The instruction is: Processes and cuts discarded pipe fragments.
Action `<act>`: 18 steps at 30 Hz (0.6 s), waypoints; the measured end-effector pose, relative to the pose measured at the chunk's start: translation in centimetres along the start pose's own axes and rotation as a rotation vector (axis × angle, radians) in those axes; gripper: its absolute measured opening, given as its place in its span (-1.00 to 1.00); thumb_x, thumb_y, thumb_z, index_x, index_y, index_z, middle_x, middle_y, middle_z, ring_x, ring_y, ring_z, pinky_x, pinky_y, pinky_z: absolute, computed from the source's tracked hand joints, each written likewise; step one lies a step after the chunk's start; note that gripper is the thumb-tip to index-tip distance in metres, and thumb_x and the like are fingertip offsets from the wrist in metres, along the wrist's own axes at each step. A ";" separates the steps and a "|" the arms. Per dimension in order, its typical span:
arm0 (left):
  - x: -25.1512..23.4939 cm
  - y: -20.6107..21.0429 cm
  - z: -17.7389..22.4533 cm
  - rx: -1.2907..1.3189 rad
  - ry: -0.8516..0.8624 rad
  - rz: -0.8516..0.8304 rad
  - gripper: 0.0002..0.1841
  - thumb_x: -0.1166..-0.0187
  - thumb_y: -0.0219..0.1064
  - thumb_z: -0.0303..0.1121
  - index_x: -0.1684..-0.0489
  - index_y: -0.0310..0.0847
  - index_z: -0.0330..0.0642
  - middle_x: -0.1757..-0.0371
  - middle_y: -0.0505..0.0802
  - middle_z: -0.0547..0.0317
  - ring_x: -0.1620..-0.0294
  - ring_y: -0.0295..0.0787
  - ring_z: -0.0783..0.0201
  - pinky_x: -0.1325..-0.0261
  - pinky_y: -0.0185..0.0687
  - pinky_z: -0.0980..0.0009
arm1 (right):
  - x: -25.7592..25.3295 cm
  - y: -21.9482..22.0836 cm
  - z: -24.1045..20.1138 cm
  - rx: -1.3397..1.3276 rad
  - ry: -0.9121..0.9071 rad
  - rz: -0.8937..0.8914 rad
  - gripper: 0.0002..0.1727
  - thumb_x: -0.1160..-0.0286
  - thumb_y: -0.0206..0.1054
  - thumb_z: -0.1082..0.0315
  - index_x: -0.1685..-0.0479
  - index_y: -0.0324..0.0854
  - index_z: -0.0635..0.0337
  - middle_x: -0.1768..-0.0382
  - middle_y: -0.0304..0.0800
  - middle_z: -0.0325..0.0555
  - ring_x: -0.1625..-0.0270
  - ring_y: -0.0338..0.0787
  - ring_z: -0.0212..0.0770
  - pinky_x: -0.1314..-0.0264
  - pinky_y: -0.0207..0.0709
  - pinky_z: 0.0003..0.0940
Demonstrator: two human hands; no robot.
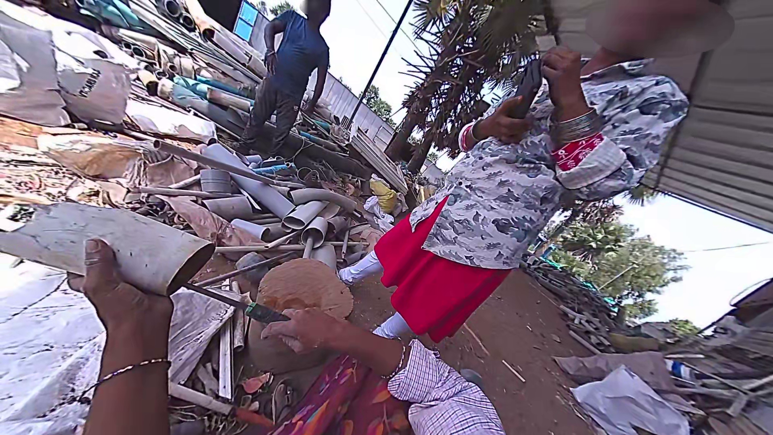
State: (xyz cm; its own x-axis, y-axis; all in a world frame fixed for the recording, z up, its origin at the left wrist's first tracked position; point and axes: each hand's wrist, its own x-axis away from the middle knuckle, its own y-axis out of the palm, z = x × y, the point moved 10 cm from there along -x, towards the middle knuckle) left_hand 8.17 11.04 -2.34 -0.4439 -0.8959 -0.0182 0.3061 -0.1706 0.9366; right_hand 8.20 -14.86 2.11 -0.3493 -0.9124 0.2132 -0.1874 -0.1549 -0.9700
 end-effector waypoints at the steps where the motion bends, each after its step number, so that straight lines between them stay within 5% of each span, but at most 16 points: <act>1: 0.1 0.1 0.1 -0.001 0.003 -0.006 -0.44 -0.87 -0.03 -0.20 -0.81 -0.05 -0.08 -0.53 0.60 0.06 -0.49 0.63 0.22 -0.53 0.58 0.18 | 0.0 0.0 0.0 -0.004 -0.004 -0.003 -0.60 -0.64 0.18 0.50 -0.40 0.68 0.23 -0.11 0.74 0.45 -0.12 0.78 0.37 -0.14 0.59 0.23; 18: 0.4 0.3 0.6 -0.037 0.026 -0.001 -0.46 -0.87 -0.03 -0.21 -0.78 -0.05 -0.12 -0.50 0.60 0.08 -0.46 0.63 0.27 -0.51 0.58 0.25 | 0.0 0.3 0.1 -0.002 -0.001 -0.028 -0.58 -0.61 0.21 0.52 -0.43 0.66 0.21 -0.15 0.71 0.45 -0.18 0.75 0.36 -0.21 0.56 0.23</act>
State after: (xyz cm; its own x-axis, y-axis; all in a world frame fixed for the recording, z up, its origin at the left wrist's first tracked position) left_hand 7.54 10.88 -1.81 -0.4222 -0.9060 -0.0289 0.3364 -0.1862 0.9231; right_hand 8.21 -14.89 1.77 -0.3433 -0.9080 0.2403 -0.1989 -0.1798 -0.9634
